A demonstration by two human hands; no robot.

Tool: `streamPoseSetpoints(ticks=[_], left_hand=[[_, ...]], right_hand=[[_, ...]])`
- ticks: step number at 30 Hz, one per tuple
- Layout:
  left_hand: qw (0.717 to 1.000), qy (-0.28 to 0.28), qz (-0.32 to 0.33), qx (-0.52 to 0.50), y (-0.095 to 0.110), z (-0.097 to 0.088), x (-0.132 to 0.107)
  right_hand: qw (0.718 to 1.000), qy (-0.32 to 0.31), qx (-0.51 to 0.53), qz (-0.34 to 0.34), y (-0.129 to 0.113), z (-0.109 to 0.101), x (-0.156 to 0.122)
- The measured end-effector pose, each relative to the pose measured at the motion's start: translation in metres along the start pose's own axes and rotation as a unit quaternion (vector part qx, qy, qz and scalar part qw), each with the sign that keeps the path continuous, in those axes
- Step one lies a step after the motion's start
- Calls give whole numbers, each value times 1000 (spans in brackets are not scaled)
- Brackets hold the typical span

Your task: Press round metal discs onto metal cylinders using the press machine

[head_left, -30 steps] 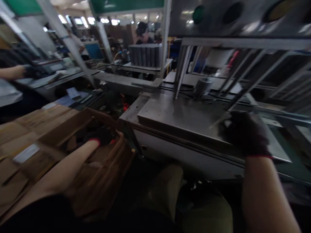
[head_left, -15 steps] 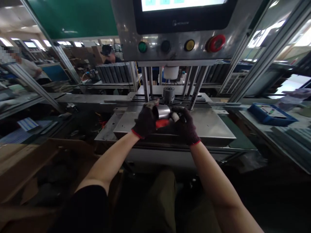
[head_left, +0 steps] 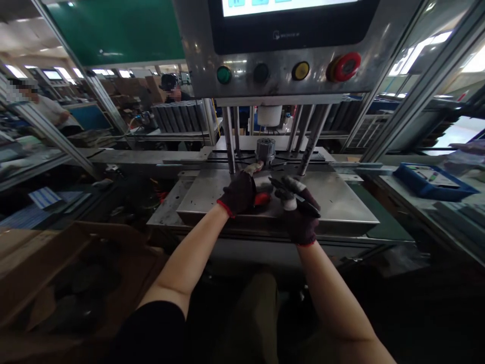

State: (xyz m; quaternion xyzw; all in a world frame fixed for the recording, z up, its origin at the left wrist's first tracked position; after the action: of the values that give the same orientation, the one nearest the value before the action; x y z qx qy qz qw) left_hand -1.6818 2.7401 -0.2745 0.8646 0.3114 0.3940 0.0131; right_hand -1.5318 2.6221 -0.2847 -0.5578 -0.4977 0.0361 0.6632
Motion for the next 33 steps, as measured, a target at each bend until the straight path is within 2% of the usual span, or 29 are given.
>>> streamPoseSetpoints(ticks=[3,5,8,11,14,15,17,21,25,30,33], left_hand=[[1000,-22,-16,-4,-1,-2,-2],[999,-13,-31,0,-3,-5,-3],[1000,-8,-21,-18,0,-7,-3],[996,5,-20,-90,4,-9,-2],[986,24,-45,-158,4,-12,-2],[986,26,-48,-160,4,-12,-2],[991,16,-37,-131,4,-10,-2],[998,-34,8,-51,5,-3,-1],[999,0,9,-31,4,-7,0],[1000,-4,18,-22,5,-5,-3],[1000,0,13,-19,2,-4,-5]], right_hand=[[998,-23,-48,-40,-8,-3,-3],[994,-37,-69,-76,-19,-3,-1],[989,-52,-37,-132,-35,0,3],[992,13,13,-128,-32,-7,5],[990,117,51,-65,-13,-18,4],[988,129,66,-51,-8,-19,4],[989,107,90,-50,-6,-15,3],[989,32,93,-107,-18,-4,3],[985,19,86,-146,-26,-3,3],[987,36,105,-112,-20,-5,4],[989,21,112,-98,-21,-4,4]])
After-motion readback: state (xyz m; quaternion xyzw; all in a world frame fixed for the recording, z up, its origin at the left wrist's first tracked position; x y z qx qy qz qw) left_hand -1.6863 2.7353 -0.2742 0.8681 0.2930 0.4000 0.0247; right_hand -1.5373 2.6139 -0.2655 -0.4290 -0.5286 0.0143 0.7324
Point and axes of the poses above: each hand's wrist, its own x-axis towards the middle knuckle, its own z-axis out of the palm, y = z × x, the point moved 7 cm from there along x, towards the middle knuckle, and after that the axes turned 11 degrees about y, right-handed, at the moved point
